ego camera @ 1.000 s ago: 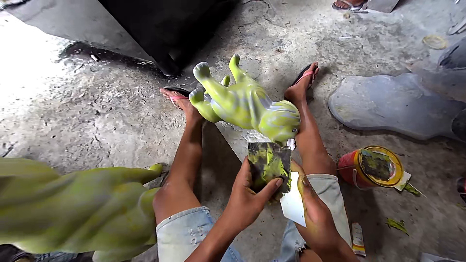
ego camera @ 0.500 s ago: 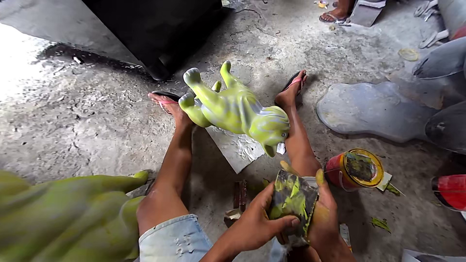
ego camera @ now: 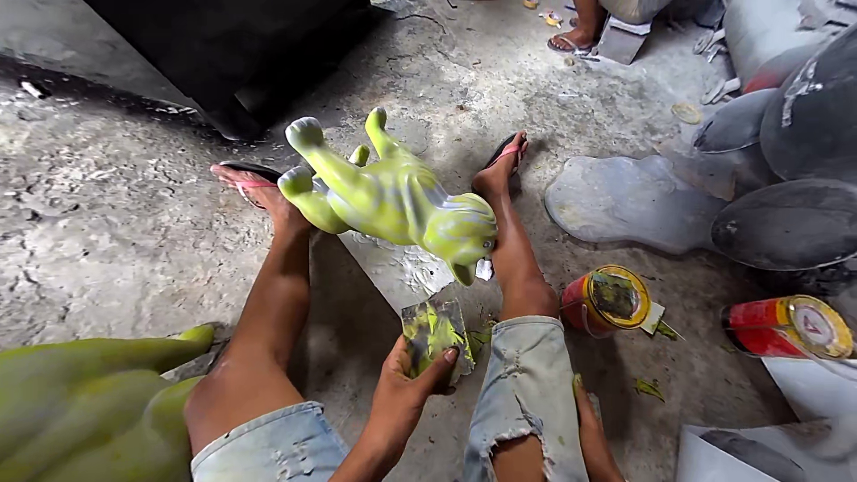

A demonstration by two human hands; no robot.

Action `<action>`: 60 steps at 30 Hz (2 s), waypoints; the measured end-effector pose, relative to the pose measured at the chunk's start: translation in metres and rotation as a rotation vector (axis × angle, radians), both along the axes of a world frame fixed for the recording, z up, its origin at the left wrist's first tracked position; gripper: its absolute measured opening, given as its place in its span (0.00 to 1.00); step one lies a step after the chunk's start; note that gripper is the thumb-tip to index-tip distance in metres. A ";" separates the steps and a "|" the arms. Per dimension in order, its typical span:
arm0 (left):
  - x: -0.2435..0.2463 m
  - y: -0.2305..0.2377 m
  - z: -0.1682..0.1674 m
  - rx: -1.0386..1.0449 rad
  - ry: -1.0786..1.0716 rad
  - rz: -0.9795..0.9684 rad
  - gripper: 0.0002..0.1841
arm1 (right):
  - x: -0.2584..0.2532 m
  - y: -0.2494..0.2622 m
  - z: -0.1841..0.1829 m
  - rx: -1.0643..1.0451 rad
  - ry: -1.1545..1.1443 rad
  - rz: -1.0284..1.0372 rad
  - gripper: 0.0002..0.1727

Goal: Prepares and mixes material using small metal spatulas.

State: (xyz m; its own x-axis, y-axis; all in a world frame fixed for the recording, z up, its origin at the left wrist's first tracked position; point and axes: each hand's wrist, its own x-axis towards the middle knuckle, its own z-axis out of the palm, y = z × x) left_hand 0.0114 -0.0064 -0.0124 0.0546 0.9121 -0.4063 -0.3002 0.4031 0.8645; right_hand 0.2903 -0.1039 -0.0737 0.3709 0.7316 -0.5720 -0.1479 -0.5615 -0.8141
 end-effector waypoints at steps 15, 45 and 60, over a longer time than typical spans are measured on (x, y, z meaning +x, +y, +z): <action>0.069 -0.005 0.021 -0.296 -0.258 0.210 0.19 | -0.038 0.008 0.052 0.272 -0.798 0.695 0.26; 0.020 0.004 0.018 -0.113 -0.523 0.011 0.31 | 0.160 0.176 0.024 0.234 -0.823 0.032 0.46; 0.002 0.004 0.057 0.207 -0.056 0.432 0.13 | -0.136 0.157 0.082 0.708 -0.461 0.461 0.17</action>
